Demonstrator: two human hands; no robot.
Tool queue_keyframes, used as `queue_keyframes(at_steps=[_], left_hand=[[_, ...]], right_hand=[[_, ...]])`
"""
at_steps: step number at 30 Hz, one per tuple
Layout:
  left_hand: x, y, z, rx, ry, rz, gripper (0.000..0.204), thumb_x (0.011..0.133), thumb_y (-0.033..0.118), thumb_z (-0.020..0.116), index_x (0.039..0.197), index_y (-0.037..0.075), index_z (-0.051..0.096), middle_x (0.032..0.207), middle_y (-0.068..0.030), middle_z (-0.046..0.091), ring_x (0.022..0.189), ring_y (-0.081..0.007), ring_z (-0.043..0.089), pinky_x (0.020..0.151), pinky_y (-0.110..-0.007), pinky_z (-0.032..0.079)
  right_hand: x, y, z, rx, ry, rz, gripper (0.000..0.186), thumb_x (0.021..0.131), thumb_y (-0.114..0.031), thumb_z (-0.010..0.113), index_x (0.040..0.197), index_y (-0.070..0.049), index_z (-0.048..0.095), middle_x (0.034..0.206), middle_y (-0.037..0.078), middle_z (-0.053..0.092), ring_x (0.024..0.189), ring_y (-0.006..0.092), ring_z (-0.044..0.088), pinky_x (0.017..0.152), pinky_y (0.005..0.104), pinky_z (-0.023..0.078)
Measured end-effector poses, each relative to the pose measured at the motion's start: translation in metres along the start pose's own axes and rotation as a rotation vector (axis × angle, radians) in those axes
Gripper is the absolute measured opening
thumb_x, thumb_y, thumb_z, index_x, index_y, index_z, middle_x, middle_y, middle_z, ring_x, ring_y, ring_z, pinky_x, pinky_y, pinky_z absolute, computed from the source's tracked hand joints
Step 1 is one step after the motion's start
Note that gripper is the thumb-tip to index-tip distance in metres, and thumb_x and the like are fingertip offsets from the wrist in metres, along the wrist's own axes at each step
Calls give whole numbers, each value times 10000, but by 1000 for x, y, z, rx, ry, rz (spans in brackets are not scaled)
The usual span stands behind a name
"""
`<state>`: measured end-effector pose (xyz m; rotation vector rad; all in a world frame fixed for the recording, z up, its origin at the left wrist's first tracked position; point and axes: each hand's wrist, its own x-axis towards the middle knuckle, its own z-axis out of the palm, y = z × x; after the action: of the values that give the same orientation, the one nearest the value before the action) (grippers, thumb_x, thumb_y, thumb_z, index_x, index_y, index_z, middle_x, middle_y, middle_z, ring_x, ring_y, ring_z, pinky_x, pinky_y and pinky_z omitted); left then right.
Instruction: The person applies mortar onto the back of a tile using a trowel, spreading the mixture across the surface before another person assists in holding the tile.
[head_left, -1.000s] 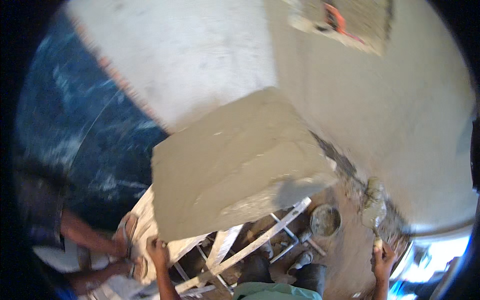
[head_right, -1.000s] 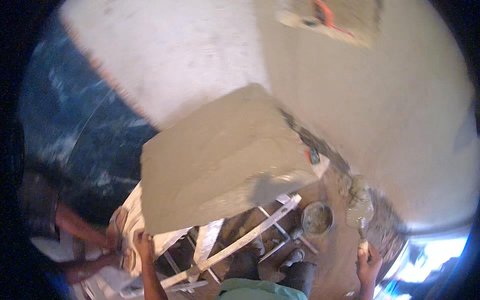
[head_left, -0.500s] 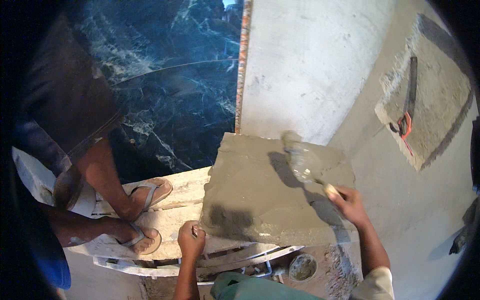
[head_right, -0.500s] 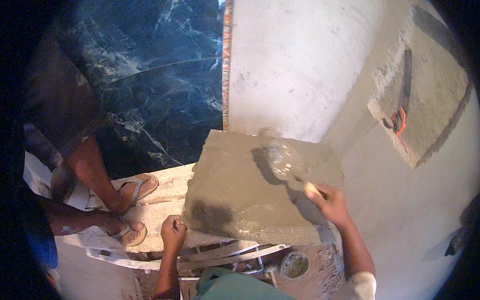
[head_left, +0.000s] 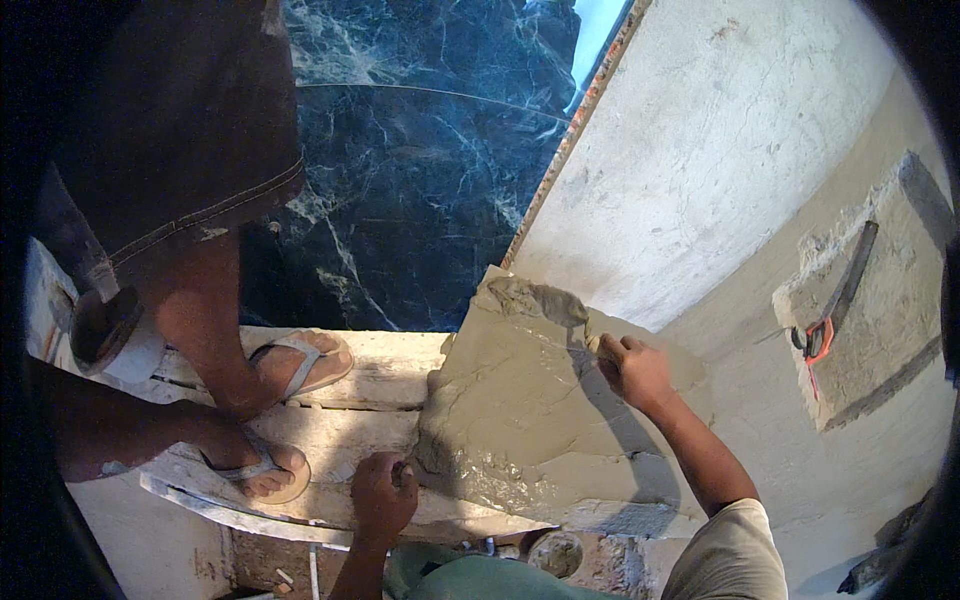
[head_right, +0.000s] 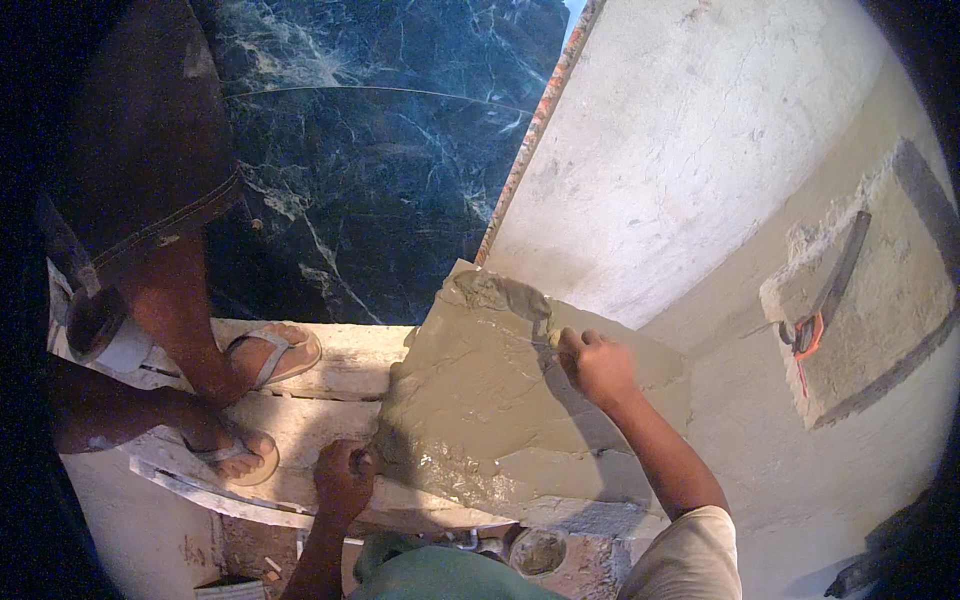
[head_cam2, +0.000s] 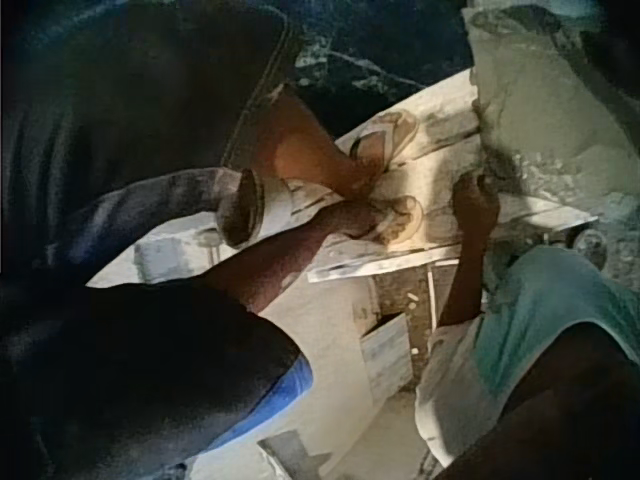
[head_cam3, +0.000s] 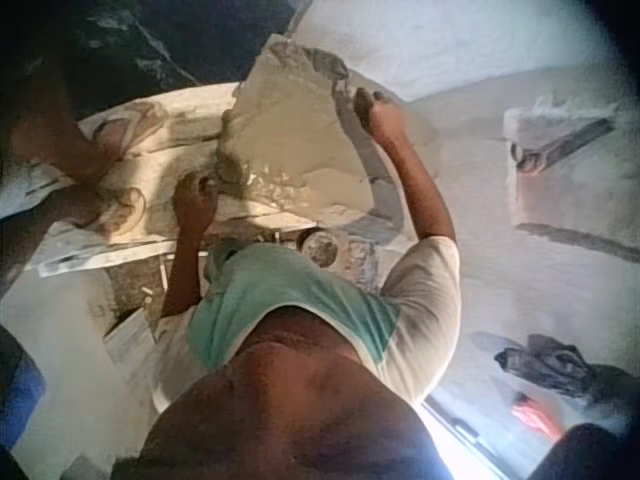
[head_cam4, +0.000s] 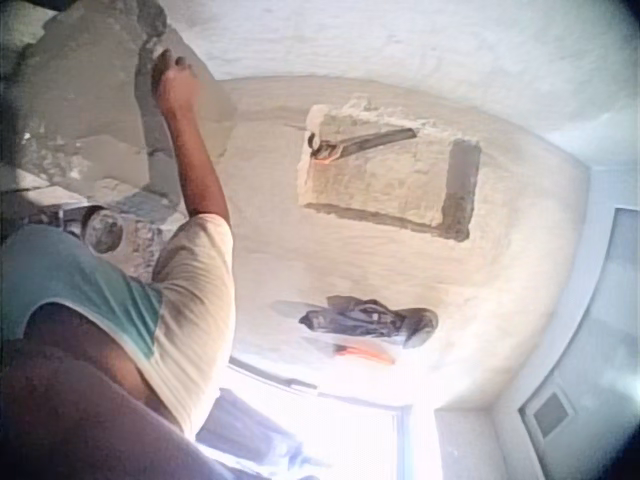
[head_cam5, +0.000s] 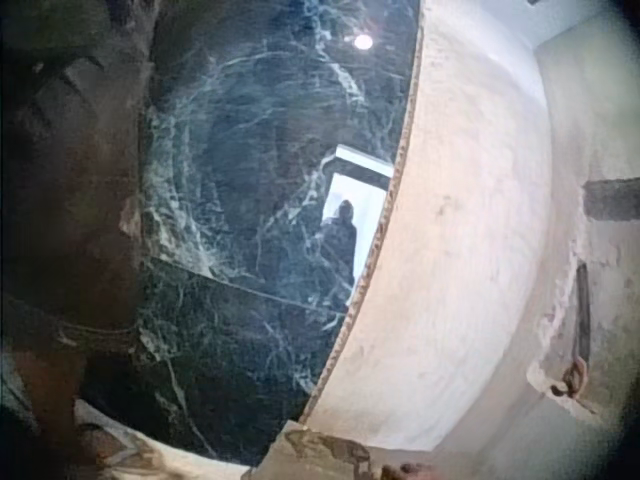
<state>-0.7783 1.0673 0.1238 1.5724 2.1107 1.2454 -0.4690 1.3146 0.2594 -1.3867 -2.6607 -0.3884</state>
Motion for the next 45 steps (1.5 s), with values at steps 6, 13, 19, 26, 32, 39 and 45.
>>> queue_keyframes(at_steps=[6,13,19,26,32,39,45], left_hand=[[3,6,-3,-15,2,-24,215,726,112,651,921,38,600,834,-146,604,809,-359,580,742,-460,466],[2,4,-2,-23,5,-15,216,724,111,648,924,44,599,849,-152,609,819,-358,582,741,-464,468],[4,6,-5,-19,0,-10,218,724,113,645,927,50,600,843,-150,607,812,-358,584,734,-459,471],[5,8,-5,-16,-39,-70,209,722,116,639,917,46,610,861,-153,619,825,-356,592,752,-456,476],[5,4,-3,-15,-21,-38,221,717,115,643,923,42,615,868,-155,624,818,-358,595,758,-458,475],[4,5,-5,-51,-20,-31,212,719,109,642,917,43,602,855,-148,615,816,-356,585,740,-456,467],[3,3,-2,-29,-54,-60,232,726,116,641,940,43,594,876,-147,615,830,-358,581,752,-460,467]], right_hand=[[-13,19,-1,306,27,110,374,850,-335,663,1130,-90,636,815,183,647,669,317,650,596,405,506],[-1,14,6,585,-154,193,370,868,-348,657,1054,-27,660,738,162,657,634,251,636,628,371,500],[42,16,15,963,-490,478,320,901,-323,635,889,-4,655,692,85,640,533,145,579,514,306,474],[35,-8,-18,1185,-685,682,421,919,-414,604,861,1,640,640,83,616,464,132,552,391,265,441],[28,8,-53,1068,-511,668,445,901,-418,624,838,22,640,621,99,612,453,145,555,422,293,448],[61,1,-18,963,-558,643,429,906,-402,619,812,17,640,616,90,612,442,147,555,406,300,436],[71,2,-14,1137,-654,679,383,909,-370,615,835,4,659,621,80,619,461,136,568,393,277,450]])
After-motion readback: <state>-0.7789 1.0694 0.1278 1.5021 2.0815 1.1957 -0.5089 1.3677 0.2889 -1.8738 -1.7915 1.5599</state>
